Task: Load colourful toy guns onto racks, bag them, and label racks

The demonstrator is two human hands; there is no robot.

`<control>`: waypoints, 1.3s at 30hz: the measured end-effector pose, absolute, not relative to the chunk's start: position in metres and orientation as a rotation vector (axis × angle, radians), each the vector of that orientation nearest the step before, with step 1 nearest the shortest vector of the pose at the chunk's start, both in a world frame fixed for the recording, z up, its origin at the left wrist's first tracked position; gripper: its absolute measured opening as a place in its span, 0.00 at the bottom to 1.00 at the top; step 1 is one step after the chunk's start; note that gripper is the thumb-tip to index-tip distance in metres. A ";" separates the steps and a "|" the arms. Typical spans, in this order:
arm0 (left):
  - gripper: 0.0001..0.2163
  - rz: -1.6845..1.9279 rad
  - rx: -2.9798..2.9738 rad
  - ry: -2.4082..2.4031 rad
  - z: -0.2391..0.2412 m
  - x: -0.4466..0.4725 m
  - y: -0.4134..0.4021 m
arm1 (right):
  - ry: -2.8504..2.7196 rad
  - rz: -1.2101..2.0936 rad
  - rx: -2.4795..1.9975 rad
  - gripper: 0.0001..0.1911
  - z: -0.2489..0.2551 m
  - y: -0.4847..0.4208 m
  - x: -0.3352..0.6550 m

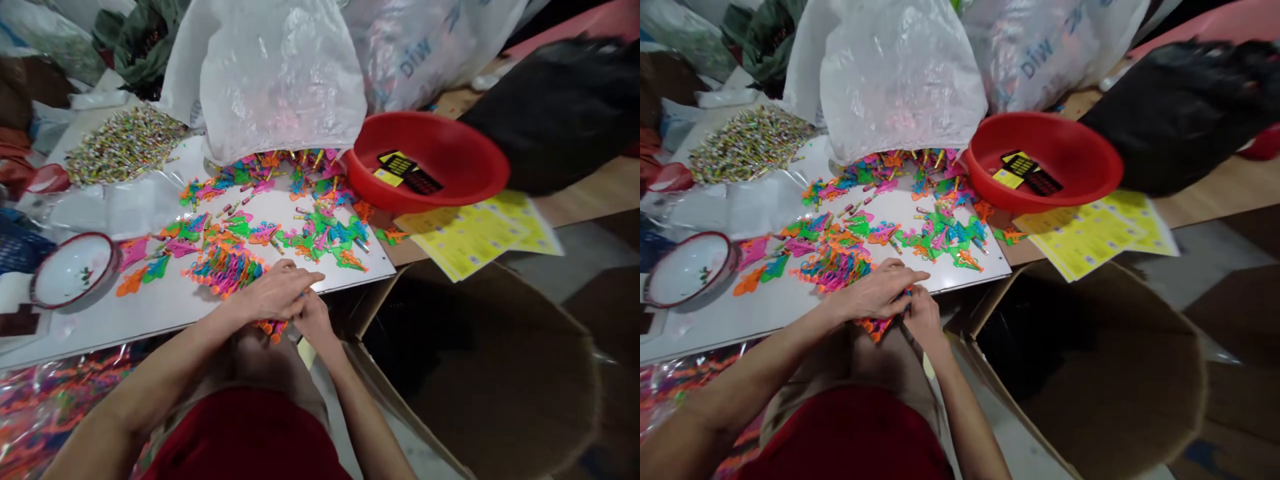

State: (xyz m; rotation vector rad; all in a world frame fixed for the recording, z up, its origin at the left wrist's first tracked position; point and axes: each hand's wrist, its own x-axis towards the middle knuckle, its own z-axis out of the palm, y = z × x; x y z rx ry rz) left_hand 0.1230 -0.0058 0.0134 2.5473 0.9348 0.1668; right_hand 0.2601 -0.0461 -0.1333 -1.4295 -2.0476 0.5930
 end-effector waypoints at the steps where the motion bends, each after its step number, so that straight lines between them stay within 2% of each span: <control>1: 0.24 0.147 2.558 0.860 0.013 0.128 -0.001 | -2.006 0.567 -1.501 0.16 -0.133 -0.050 0.261; 6: 0.27 0.069 2.611 0.801 0.026 0.086 0.006 | -1.995 0.708 -1.522 0.12 -0.118 -0.054 0.218; 9: 0.25 0.150 2.688 1.098 0.043 0.034 -0.012 | -1.955 0.907 -1.300 0.12 -0.105 -0.046 0.202; 14: 0.30 0.506 2.609 1.680 0.039 -0.016 -0.078 | -1.685 1.188 -1.068 0.13 -0.062 -0.022 0.223; 18: 0.34 0.547 2.520 1.883 0.012 -0.024 -0.113 | -1.879 1.202 -0.758 0.18 -0.019 -0.011 0.219; 22: 0.30 0.659 2.499 1.947 -0.009 -0.035 -0.109 | -2.117 1.106 -0.629 0.24 -0.010 -0.007 0.195; 26: 0.19 0.760 2.482 1.883 -0.027 -0.039 -0.093 | -2.195 0.904 -0.586 0.19 -0.024 0.002 0.181; 29: 0.16 0.884 2.475 1.872 -0.036 -0.035 -0.089 | -2.168 0.855 -0.570 0.13 -0.033 0.005 0.178; 32: 0.19 0.936 2.490 1.856 -0.034 -0.033 -0.094 | -2.132 0.872 -0.616 0.13 -0.033 0.003 0.180; 35: 0.26 1.036 2.358 1.866 -0.020 -0.039 -0.098 | -2.048 0.977 -0.679 0.21 -0.023 0.006 0.186; 39: 0.28 1.379 1.621 2.060 -0.002 -0.057 -0.070 | -1.737 1.099 -0.914 0.22 -0.008 0.034 0.174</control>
